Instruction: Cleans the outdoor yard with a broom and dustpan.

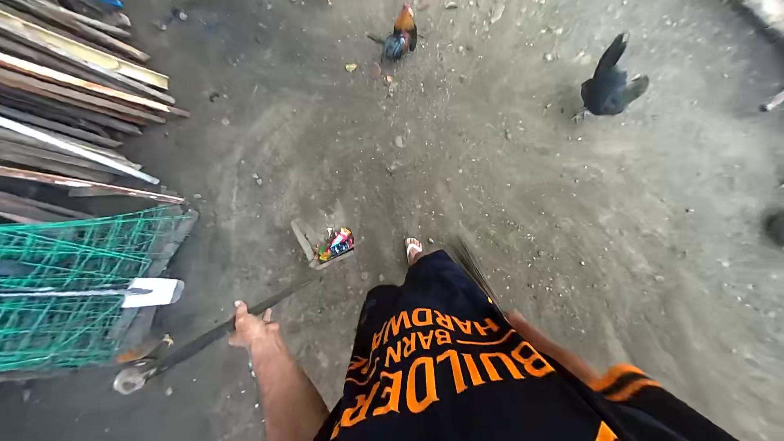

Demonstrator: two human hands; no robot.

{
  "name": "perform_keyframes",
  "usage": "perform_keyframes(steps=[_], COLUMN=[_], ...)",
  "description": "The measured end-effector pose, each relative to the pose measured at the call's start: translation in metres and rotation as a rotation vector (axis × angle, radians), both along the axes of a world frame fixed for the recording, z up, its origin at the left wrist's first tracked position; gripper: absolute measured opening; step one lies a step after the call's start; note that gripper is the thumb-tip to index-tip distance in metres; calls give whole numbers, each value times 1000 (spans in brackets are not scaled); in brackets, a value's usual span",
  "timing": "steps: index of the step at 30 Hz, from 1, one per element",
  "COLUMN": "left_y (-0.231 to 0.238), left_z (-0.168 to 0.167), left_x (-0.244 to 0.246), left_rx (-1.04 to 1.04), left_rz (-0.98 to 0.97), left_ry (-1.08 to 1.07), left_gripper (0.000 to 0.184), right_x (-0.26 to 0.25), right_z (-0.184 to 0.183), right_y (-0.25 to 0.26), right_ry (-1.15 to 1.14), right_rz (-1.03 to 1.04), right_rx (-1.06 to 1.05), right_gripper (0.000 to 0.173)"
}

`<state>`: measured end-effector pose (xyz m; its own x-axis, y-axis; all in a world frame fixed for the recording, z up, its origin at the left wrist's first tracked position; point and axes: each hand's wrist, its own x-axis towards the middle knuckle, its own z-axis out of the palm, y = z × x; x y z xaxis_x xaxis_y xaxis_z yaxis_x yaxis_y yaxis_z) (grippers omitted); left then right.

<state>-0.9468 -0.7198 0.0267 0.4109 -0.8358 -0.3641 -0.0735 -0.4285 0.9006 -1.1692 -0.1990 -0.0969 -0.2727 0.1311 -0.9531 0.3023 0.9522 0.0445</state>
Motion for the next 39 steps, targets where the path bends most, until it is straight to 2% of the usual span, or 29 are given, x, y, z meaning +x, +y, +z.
perform_keyframes(steps=[3, 5, 8, 11, 17, 20, 24, 27, 31, 33, 34, 36, 39], left_y=[-55, -93, -152, -220, -352, -399, -457, -495, -535, -561, -571, -587, -612], left_z=[15, 13, 1, -20, -51, -44, -44, -47, -58, -81, -90, -97, -99], left_x=[-64, -108, -175, -238, -368, -422, -488, -542, -621, -660, -674, -707, -761], left_rx=[-14, -26, -25, -28, 33, 66, 72, 60, 71, 75, 89, 114, 116], left_rz=[25, 29, 24, 18, -5, 7, -39, -41, -98, -157, -177, -201, -231], left_ry=[9, 11, -19, -15, -59, -70, -86, -115, -175, -206, -223, -254, -316], left_gripper=[60, 57, 51, 45, 42, 45, 52, 49, 54, 42, 36, 29, 22], right_x=[-151, -246, -349, -413, -479, -518, -608, -676, -768, -827, -848, -872, -896], right_z=[10, 27, 51, 42, 33, 34, 36, -5, -99, -138, -162, -205, -211], right_y=[-98, -168, -264, -336, -465, -535, -660, -759, -884, -928, -934, -912, -831], right_ry=[96, 173, 293, 332, 216, 127, 42, -60, -136, -164, -167, -172, -87], right_rz=[131, 219, 205, 47, -300, -364, -337, -276, -167, -153, -176, -274, -492], right_rx=[-87, -130, -196, -342, -449, -435, -490, -563, -561, -514, -498, -474, -293], right_gripper=[51, 51, 52, 48, 39, 40, 41, 46, 60, 63, 62, 58, 51])
